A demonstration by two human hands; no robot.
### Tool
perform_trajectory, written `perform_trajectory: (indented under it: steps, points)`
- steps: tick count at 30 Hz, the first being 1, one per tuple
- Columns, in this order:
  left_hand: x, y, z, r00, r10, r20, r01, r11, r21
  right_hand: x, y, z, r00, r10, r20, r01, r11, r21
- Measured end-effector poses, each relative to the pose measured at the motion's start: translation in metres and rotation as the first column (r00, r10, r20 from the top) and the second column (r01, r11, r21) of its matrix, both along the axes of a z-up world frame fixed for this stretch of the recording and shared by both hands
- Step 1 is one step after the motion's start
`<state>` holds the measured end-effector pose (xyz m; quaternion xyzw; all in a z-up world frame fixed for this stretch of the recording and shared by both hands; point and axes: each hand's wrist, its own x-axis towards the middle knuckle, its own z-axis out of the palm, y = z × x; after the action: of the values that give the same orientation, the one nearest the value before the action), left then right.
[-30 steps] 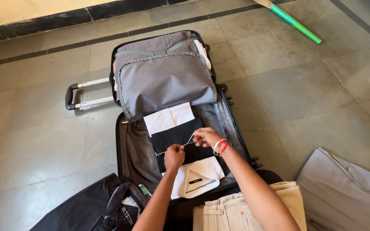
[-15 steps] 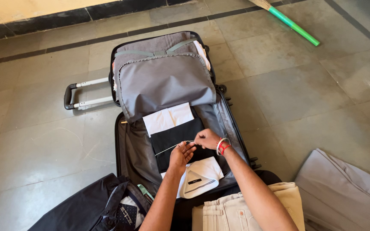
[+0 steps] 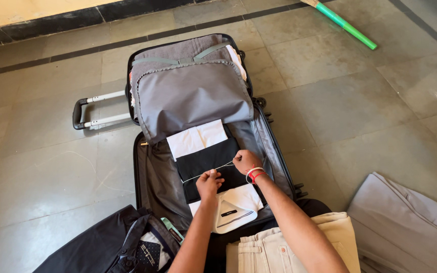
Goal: The person packs a suitcase by folding and stacking various clothing items, including shirts and trousers, and securing them with a string. The person then closes the suitcase's inner flap.
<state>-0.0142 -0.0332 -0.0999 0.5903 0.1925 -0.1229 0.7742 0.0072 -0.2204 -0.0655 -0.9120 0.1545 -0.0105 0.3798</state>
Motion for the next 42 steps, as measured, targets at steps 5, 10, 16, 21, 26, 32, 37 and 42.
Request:
perform_trajectory:
  steps: [5,10,16,21,26,32,37,42]
  points:
    - [-0.025,0.007,0.046,0.818,-0.251,0.517,-0.027,0.882,0.471,-0.004,0.004,0.008,1.000,-0.002,-0.023,0.000,0.997,-0.077]
    - [-0.026,0.000,0.072,0.761,-0.392,0.517,0.223,0.906,0.359,-0.002,0.005,0.008,0.999,0.003,-0.039,-0.006,0.996,-0.088]
    - [-0.030,0.001,0.097,0.741,-0.597,0.308,0.270,0.684,0.678,-0.002,0.001,0.004,0.999,0.049,0.013,-0.048,0.997,-0.055]
    - [-0.024,-0.002,0.097,0.630,-0.600,0.493,-0.056,0.598,0.800,-0.002,-0.003,0.005,0.998,0.049,0.043,-0.049,0.999,-0.006]
    - [-0.019,-0.003,0.098,0.761,-0.553,0.339,0.065,0.584,0.809,-0.001,-0.010,0.002,0.993,0.113,0.028,-0.115,0.931,0.345]
    - [-0.018,0.001,0.096,0.784,-0.532,0.320,0.088,0.606,0.790,-0.003,-0.010,-0.001,0.983,0.162,0.084,-0.182,0.918,0.352]
    - [-0.017,0.003,0.092,0.800,-0.520,0.301,0.104,0.614,0.782,-0.004,-0.009,0.016,0.980,0.201,-0.004,-0.179,0.881,0.437]
    - [-0.016,0.002,0.090,0.805,-0.514,0.297,0.111,0.621,0.776,-0.026,0.007,0.070,0.960,0.249,0.130,-0.230,0.962,-0.147]
